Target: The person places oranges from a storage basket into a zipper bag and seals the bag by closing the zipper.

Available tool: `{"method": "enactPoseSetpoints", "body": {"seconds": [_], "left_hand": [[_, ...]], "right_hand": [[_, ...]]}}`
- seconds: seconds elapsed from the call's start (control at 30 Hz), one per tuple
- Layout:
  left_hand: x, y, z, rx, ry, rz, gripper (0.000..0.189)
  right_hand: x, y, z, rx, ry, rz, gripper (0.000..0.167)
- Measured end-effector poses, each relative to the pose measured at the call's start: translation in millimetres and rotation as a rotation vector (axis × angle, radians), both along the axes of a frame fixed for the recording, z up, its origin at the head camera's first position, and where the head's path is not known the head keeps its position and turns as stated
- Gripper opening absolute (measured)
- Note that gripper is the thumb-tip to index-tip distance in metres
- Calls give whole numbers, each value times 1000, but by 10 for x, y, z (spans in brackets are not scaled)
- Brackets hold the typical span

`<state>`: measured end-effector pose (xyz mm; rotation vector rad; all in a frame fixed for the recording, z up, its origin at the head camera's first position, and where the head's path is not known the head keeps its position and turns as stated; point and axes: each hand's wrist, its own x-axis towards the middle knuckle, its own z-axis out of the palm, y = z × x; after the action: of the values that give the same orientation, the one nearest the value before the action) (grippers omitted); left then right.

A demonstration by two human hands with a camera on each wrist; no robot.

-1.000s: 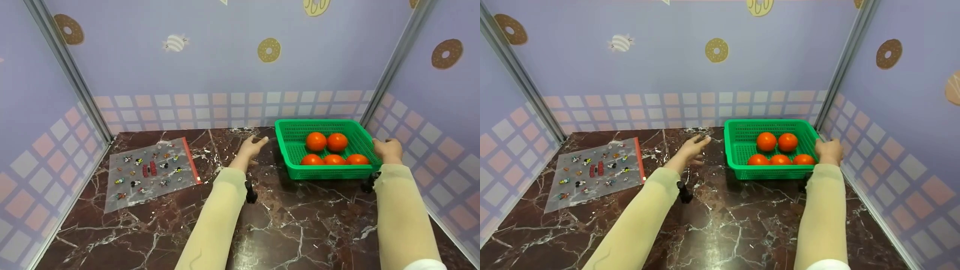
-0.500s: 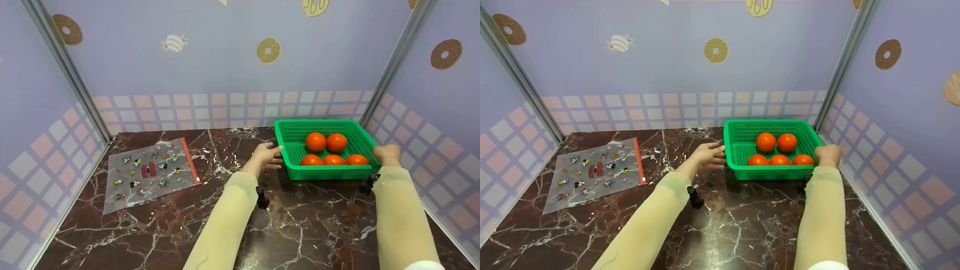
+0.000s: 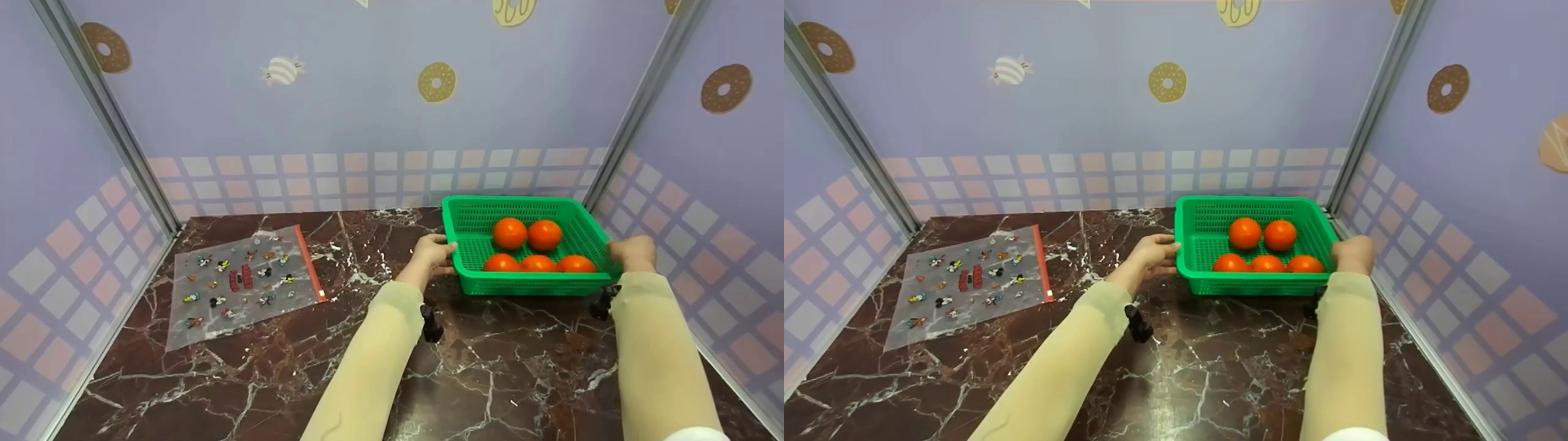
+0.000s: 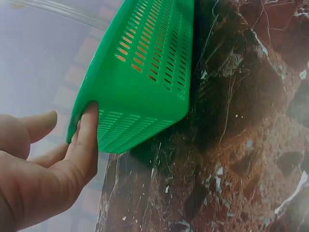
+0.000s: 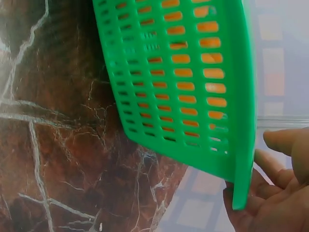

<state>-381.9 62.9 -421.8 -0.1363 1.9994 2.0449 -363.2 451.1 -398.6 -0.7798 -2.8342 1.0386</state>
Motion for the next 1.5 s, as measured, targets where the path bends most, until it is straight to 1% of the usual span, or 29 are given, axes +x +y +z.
{"method": "enactPoseSetpoints", "body": {"seconds": [0.07, 0.17, 0.33, 0.4, 0.5, 0.6, 0.73, 0.83, 0.93, 1.0, 1.03, 1.17, 1.27, 1.37, 1.5], "left_hand": [[-1, -15, -4, -1, -2, 35, 45], [-9, -46, -10, 6, -8, 70, 42], [-36, -114, -45, -33, -10, 103, 36], [-43, -149, -63, -56, -8, 118, 34], [-53, -215, -83, -63, -9, 134, 33], [-61, -307, -92, -66, -13, 127, 33], [-59, -468, -118, -60, -7, 88, 36], [-29, -598, -148, -38, -3, 58, 43], [15, -712, -173, -26, 6, 34, 51], [47, -776, -193, -20, 16, 25, 54], [62, -805, -204, -21, 23, 22, 55], [124, -913, -254, -9, 50, 28, 57], [172, -1001, -290, 3, 69, 26, 58], [230, -1099, -311, 17, 83, 14, 59], [321, -1232, -328, 24, 88, 12, 59]], "right_hand": [[5, -8, 2, 2, -8, -2, 70], [0, -16, -2, 14, -11, -5, 74], [-7, -43, 3, -21, -26, 3, 78], [-5, -63, 8, -76, -31, 9, 77], [10, -95, 10, -200, -34, 30, 74], [22, -123, -15, -354, -38, 52, 73], [31, -182, -60, -449, -32, 105, 63], [44, -242, -76, -455, -45, 155, 60], [76, -301, -79, -490, -67, 193, 64], [102, -339, -95, -514, -65, 211, 65], [117, -358, -102, -530, -62, 215, 65], [161, -428, -152, -525, -35, 240, 66], [197, -498, -190, -502, -14, 256, 65], [242, -582, -226, -500, 15, 260, 65], [302, -689, -279, -535, 44, 264, 63]]}}
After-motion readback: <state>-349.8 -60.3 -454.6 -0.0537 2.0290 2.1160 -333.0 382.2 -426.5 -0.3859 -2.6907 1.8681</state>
